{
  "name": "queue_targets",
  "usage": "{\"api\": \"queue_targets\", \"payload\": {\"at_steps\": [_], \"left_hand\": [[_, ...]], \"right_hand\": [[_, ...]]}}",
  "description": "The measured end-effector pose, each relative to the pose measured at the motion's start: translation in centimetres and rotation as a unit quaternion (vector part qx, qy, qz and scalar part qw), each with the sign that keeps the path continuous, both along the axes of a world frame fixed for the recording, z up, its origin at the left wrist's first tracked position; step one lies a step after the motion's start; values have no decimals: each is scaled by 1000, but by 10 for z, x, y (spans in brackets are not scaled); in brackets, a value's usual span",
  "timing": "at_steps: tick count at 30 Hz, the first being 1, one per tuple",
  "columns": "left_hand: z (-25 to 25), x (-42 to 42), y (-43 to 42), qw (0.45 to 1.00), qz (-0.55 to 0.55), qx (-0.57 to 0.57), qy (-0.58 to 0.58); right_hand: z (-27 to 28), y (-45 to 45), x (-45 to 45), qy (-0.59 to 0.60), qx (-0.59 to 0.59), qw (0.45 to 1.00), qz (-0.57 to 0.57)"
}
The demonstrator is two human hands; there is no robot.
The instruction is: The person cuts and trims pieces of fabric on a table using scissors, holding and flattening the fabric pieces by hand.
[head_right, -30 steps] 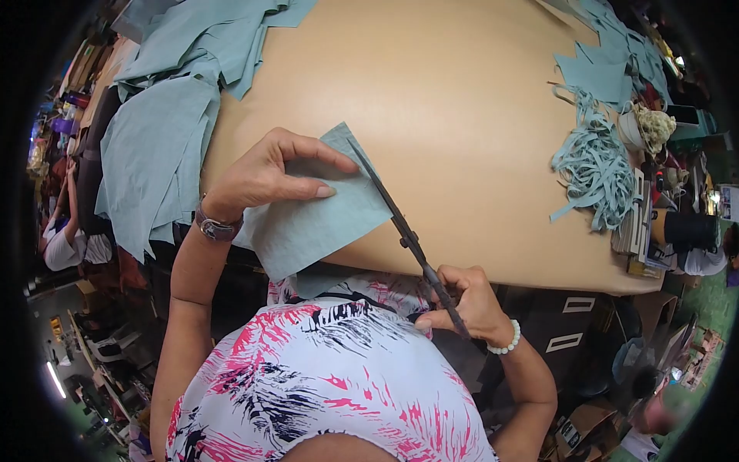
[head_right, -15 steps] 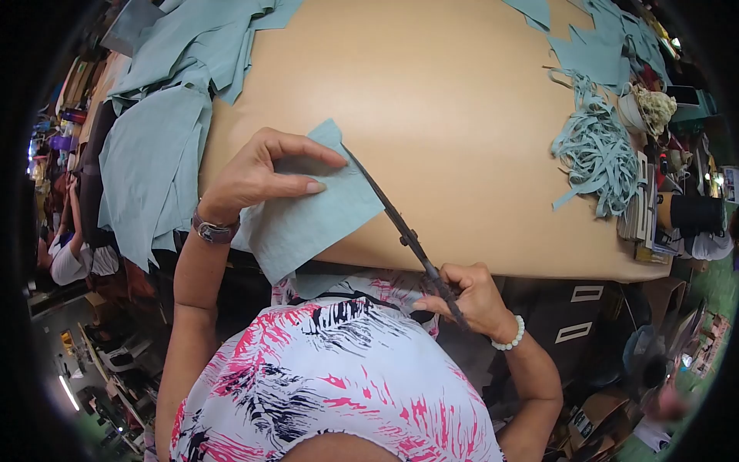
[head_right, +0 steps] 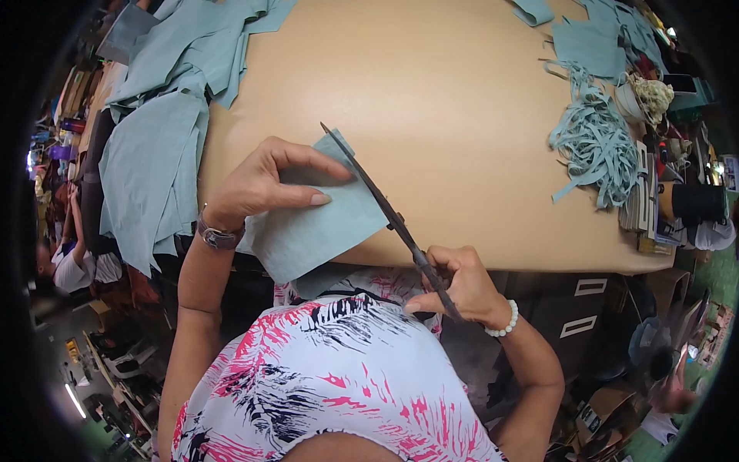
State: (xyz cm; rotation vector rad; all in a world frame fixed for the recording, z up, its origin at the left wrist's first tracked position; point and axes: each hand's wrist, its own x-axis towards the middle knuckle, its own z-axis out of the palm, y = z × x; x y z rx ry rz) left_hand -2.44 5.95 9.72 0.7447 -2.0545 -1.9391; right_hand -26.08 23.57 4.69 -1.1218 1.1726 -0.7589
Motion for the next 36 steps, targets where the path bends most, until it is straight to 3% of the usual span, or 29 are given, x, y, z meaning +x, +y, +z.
{"api": "queue_targets", "payload": {"at_steps": [14, 17, 21, 24, 27, 29, 32, 35, 36], "left_hand": [[-5, -6, 0, 999, -26, -12, -17], [-7, -6, -1, 999, -19, -9, -33], [-32, 12, -7, 998, 1, 55, -3], [-80, 43, -19, 976, 35, 126, 176], [-96, 51, -20, 859, 71, 281, 422], [-127, 66, -37, 800, 12, 318, 509], [-118, 66, -39, 739, 6, 310, 598], [-112, 63, -36, 722, 1, 311, 618], [-108, 61, -36, 728, -9, 307, 613]], "right_hand": [[-12, 5, 3, 34, -30, 999, -21], [-4, 8, 5, 26, 75, 995, -53], [8, -2, 2, 139, 44, 987, -69], [9, -20, -6, 285, -32, 949, -128], [12, -56, -19, 409, -64, 895, -165], [3, -82, -26, 464, -83, 862, -185], [-1, -112, -20, 486, -102, 846, -194], [-7, -123, 17, 589, -324, 717, -184], [-8, -124, 34, 536, -344, 753, -167]]}}
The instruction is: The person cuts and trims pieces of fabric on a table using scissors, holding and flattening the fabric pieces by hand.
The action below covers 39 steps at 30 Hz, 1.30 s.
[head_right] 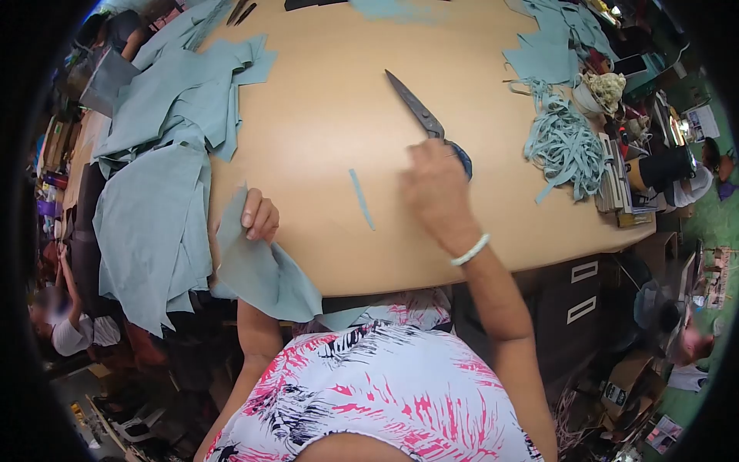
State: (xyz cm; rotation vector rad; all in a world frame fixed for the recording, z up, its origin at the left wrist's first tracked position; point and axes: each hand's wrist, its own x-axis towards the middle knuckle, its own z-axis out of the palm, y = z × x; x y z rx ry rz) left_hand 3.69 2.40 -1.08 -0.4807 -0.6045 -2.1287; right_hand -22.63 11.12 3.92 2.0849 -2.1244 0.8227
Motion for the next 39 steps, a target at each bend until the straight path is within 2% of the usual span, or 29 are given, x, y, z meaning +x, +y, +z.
{"api": "queue_targets", "payload": {"at_steps": [1, 3, 6, 9, 12, 13, 15, 18, 20, 21, 24, 27, 29, 30, 31, 32, 33, 35, 36, 37, 39], "left_hand": [[3, -1, 1, 1000, -6, -11, -5], [10, -1, 5, 999, 7, 4, -33], [12, 0, 9, 998, 19, 25, -52], [10, 2, 11, 996, 23, 46, -66], [8, 2, 11, 995, 23, 62, -77], [9, 0, 11, 996, 22, 58, -71], [13, -1, 11, 996, 23, 49, -71], [15, -1, 14, 995, 33, 42, -84], [15, -1, 15, 994, 44, 37, -96], [15, 0, 15, 993, 49, 29, -102], [14, 1, 14, 990, 66, 17, -120], [12, 1, 16, 989, 77, 19, -126], [11, 0, 16, 988, 80, 39, -122], [11, 0, 16, 987, 86, 54, -124], [10, 1, 15, 987, 81, 48, -130], [9, 2, 13, 987, 79, 43, -136], [9, 3, 12, 986, 79, 37, -143], [15, 4, 16, 961, 118, 48, -245], [19, 4, 21, 943, 140, 56, -295], [30, -2, 26, 911, 177, 68, -365], [47, -16, 27, 865, 197, -34, -460]], "right_hand": [[-1, -1, 19, -50, -1, 998, 47], [-5, -2, 55, -85, 5, 994, 60], [-34, -7, 69, -63, 15, 998, 4], [-43, -10, 70, -16, 16, 1000, -5], [-47, -11, 54, -102, 26, 994, 33], [-37, -12, 45, -190, 88, 978, 7], [-13, -12, 28, -362, 207, 908, -40], [-20, -3, 23, -397, 165, 903, -10], [-26, 5, 42, -208, 25, 977, 27], [-28, 6, 50, -109, -46, 992, 45], [-41, 2, 47, -119, -9, 989, 82], [-34, 1, 32, -191, 0, 979, 65], [-29, -2, -4, -219, -73, 973, -26], [-13, -1, -24, -380, -35, 921, -84], [-12, -1, -63, -283, -52, 951, -111], [-1, 1, -92, -165, -126, 972, -110], [9, 5, -121, -116, -120, 973, -157], [8, 11, -189, -107, -105, 970, -194], [4, 18, -229, 38, -75, 970, -228], [1, 23, -257, 181, -44, 949, -256], [29, 27, -263, 258, 66, 882, -389]]}}
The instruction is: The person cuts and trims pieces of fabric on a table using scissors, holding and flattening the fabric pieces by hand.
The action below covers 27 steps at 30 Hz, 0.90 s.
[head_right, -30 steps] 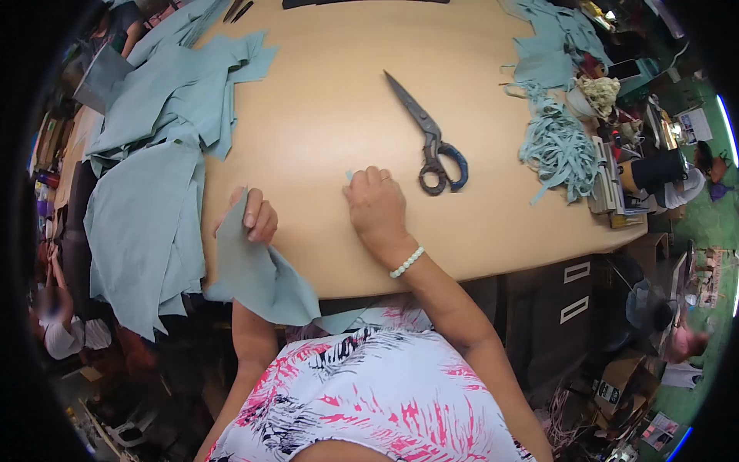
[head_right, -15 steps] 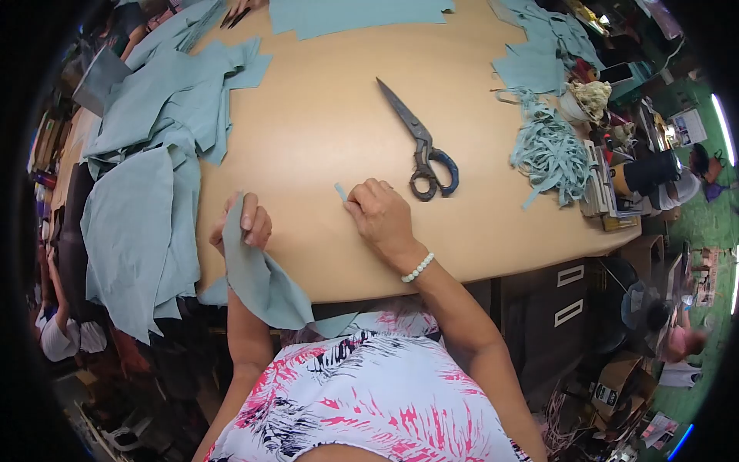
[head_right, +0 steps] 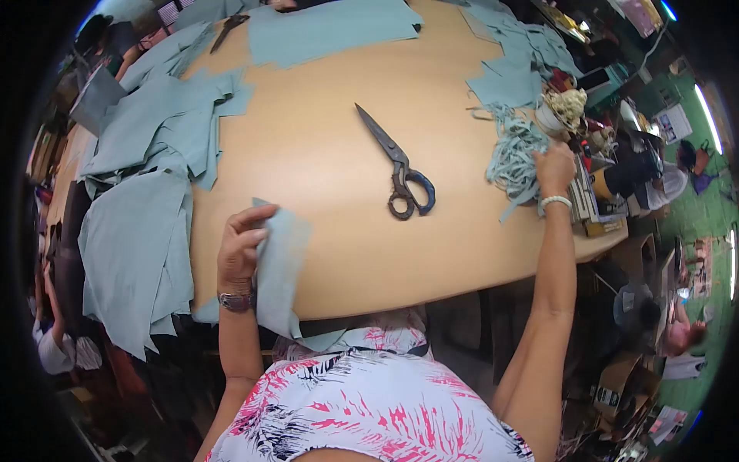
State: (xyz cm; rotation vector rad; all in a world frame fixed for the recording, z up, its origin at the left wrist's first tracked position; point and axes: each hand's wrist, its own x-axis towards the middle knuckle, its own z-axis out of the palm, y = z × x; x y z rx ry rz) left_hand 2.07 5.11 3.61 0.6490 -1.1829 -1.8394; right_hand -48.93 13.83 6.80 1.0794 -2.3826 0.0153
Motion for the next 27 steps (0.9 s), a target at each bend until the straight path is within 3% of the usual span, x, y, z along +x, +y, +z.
{"api": "queue_targets", "payload": {"at_steps": [4, 6, 9, 11, 13, 15, 18, 20, 21, 22, 24, 26, 27], "left_hand": [[35, -32, 0, 972, -31, -178, -148], [48, -45, 4, 979, -62, -151, -121], [56, -63, 1, 975, -103, -156, -116], [59, -75, 2, 971, -124, -161, -125], [66, -89, 6, 972, -126, -164, -111], [71, -99, 11, 975, -122, -164, -90], [80, -95, 14, 972, -106, -201, -54], [88, -83, 21, 959, -107, -261, -42], [87, -71, 22, 945, -180, -265, -72], [87, -53, 20, 924, -252, -267, -102], [85, -34, 16, 892, -359, -203, -184], [62, -26, 8, 861, -418, -65, -281], [43, -25, -12, 830, -405, -184, -338]], "right_hand": [[-7, 8, -39, 7, -10, 1000, -23], [-13, 3, -54, 3, -18, 1000, -11], [20, -11, 11, -140, 34, 987, 69], [32, -17, 65, -344, -13, 914, 213], [42, -22, 141, -536, -116, 747, 376], [66, -17, 198, -686, -33, 617, 384], [94, -17, 222, -617, 109, 650, 429], [135, -15, 218, -588, 18, 638, 497], [157, -9, 206, -501, -52, 741, 444], [182, -8, 187, -500, -68, 725, 468], [222, -9, 143, -529, -77, 698, 476], [223, -26, 99, -515, -73, 720, 459], [207, -39, 83, -468, -76, 751, 460]]}}
